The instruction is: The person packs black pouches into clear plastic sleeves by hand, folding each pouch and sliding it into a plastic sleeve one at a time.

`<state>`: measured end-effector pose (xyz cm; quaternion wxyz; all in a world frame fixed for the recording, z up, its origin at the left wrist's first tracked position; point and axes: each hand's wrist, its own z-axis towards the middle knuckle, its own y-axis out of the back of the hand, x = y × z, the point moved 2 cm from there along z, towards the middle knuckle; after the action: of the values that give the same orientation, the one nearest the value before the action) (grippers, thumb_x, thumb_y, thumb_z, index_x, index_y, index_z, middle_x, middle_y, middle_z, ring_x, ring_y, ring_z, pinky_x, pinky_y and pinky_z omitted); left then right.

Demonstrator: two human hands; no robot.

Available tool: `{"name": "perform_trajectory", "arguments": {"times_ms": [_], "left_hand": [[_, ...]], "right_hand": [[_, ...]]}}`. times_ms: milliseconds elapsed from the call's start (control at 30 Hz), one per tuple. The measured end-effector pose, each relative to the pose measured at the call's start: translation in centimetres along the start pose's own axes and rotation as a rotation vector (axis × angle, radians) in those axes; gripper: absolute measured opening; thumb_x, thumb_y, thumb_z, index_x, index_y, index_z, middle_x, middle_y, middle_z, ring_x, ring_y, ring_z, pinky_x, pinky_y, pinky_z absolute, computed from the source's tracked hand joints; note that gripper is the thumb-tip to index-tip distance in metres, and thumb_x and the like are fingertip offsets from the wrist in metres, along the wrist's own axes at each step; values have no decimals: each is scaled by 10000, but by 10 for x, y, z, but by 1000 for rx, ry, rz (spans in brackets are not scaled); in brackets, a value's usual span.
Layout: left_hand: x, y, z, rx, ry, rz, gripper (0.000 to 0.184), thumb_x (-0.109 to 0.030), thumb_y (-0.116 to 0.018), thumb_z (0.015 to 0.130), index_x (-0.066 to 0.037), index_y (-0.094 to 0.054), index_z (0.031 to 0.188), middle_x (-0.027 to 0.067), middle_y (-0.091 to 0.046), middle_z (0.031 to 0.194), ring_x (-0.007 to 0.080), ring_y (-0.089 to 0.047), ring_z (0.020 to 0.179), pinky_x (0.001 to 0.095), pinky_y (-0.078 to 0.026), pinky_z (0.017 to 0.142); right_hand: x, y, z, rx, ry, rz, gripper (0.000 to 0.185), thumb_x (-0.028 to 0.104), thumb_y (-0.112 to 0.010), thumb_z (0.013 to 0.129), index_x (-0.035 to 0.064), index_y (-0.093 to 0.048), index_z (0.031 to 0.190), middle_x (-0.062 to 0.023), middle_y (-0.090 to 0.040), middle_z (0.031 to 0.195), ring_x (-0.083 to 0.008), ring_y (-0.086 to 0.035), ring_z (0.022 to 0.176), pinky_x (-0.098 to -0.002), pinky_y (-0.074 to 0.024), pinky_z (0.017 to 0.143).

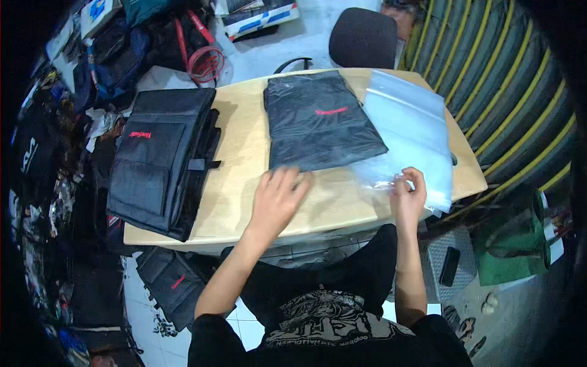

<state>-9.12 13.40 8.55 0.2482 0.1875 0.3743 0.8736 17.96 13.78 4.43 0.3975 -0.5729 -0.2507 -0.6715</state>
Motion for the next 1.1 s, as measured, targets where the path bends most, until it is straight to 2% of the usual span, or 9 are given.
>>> {"name": "perform_trajectory", "arguments": {"times_ms": [167,267,367,467,567,600,733,933,1100], "left_hand": [[9,10,-53,25,493,-63,299,-149,-691,789,-76,-624,1071,106,-568,953,252,-608,782,360,-496,630],[4,13,-67,38,561,-53,321,-189,-714,797,-78,-622,1083,103,-588,831,270,-609,615,366,-504,537],[7,14,-78,94,687,-209,344,-164,-674,838,-66,-597,1159,129,-621,696,302,-609,559,365,-496,540],[11,23,-78,157,854,-559,466,-104,-640,834,-63,-517,1282,179,-637,700,351,-643,623,404,-496,573],[25,31,-86,327,824,-894,646,-1,-645,801,-119,-428,1397,114,-647,838,152,-621,637,282,-478,599],[30,34,-88,411,843,-984,697,17,-659,791,-93,-387,1424,81,-633,917,88,-566,659,237,-461,614],[61,30,-89,267,1063,-1319,681,-125,-658,855,41,-312,1417,133,-641,964,126,-601,718,227,-478,601],[82,-12,-45,95,1297,-1044,632,-319,-606,907,92,-391,1338,173,-638,966,169,-645,703,233,-493,580],[84,-40,-29,249,1339,-1159,461,-270,-650,885,145,-565,1068,59,-551,623,101,-503,485,220,-372,418]], "right_hand": [[-19,18,-2,51,195,-503,187,70,-683,846,34,-516,769,29,-470,592,-30,-434,557,-198,-362,511],[-20,19,-1,166,-37,-148,170,98,-678,860,49,-520,819,11,-501,570,-57,-477,484,-207,-383,478],[-1,19,-7,335,-299,-72,302,59,-608,891,44,-508,1176,-72,-631,681,-145,-631,572,-222,-453,477],[12,25,-14,508,-237,-65,588,-20,-575,868,52,-352,1407,-128,-672,897,-198,-679,724,-264,-526,543],[12,44,-13,800,-239,-5,754,-85,-556,834,81,-214,1485,-155,-643,1073,-220,-677,835,-300,-561,620],[9,52,-9,872,-306,-125,784,-114,-557,814,76,-204,1488,-166,-596,1171,-217,-662,901,-308,-560,691],[24,65,5,1059,-236,-180,760,-68,-623,802,52,-272,1465,-162,-521,1269,-209,-635,966,-315,-536,764],[31,20,54,478,-165,-306,490,315,-600,919,-36,-534,1255,-140,-676,927,-150,-639,812,-263,-504,661],[8,-24,65,641,-333,-422,531,295,-673,872,-118,-545,1179,-111,-652,890,-125,-624,746,-217,-480,614]]}}
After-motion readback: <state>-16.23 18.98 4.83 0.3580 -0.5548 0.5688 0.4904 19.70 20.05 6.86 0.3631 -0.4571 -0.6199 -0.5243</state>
